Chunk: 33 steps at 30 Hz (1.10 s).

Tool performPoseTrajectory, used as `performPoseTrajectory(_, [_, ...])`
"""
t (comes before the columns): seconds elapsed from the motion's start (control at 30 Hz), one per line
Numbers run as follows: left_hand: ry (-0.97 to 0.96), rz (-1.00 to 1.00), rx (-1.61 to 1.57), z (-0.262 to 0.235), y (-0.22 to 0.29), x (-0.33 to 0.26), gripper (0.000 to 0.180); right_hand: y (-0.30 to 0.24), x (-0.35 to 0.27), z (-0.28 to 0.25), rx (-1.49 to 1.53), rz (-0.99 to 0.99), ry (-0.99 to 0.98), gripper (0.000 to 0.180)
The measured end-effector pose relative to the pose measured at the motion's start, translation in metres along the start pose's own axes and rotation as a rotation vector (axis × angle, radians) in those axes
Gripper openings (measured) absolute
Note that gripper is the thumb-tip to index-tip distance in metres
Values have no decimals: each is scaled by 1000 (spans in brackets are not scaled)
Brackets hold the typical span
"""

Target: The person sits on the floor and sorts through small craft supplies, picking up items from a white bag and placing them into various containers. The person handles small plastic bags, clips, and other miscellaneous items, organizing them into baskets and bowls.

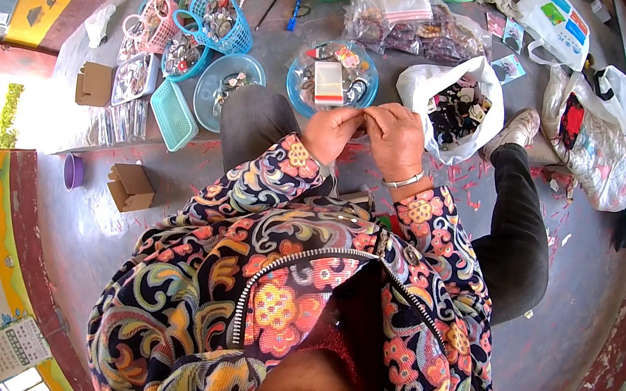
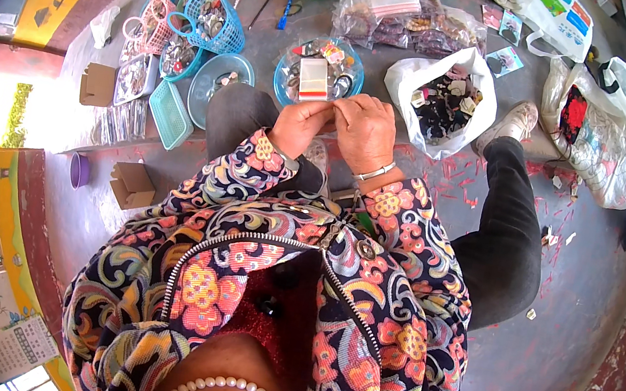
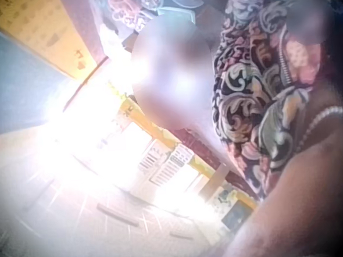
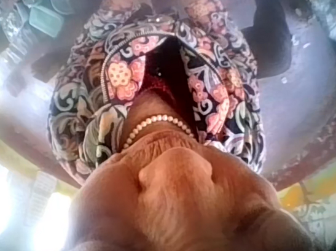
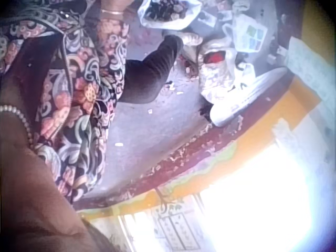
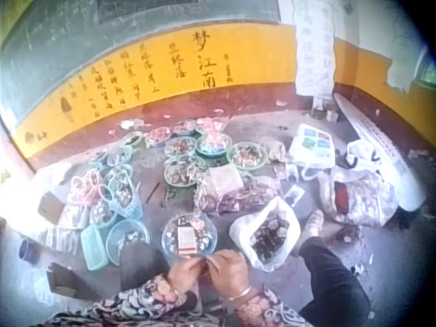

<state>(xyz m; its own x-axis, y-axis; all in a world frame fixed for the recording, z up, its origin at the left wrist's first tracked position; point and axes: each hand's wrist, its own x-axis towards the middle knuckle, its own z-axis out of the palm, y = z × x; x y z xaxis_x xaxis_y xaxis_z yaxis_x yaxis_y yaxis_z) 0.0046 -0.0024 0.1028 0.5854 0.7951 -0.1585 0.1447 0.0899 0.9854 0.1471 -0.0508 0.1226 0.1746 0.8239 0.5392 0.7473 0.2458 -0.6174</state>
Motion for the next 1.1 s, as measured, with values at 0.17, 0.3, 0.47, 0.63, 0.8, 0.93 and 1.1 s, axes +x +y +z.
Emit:
performPoseTrajectory(0.17, [-4, 102, 117, 1, -10, 0, 22, 0, 0, -1, -34, -47, -36, 7])
performPoseTrajectory(0.3, [26, 138, 367, -2, -17, 0, 22, 1, 0, -2, -87, -97, -91, 7])
performPoseTrajectory(0.47, [55, 200, 551, 3, 2, -5, 23, 0, -2, -1, -111, -89, -108, 4])
performPoseTrajectory(0.63, [52, 222, 589, 4, 4, -7, 21, -1, -5, 2, -110, -11, -102, 4])
performPoseTrajectory(0.8, [52, 241, 590, 2, 1, -7, 21, 0, -5, 3, -26, 31, -116, 3])
performPoseTrajectory(0.93, [38, 250, 585, 2, -2, -7, 20, 1, -5, 4, -62, -6, -135, 3])
performPoseTrajectory(1.1, [17, 247, 616, 1, -8, -7, 20, -1, -7, 2, -113, 2, -195, 4])
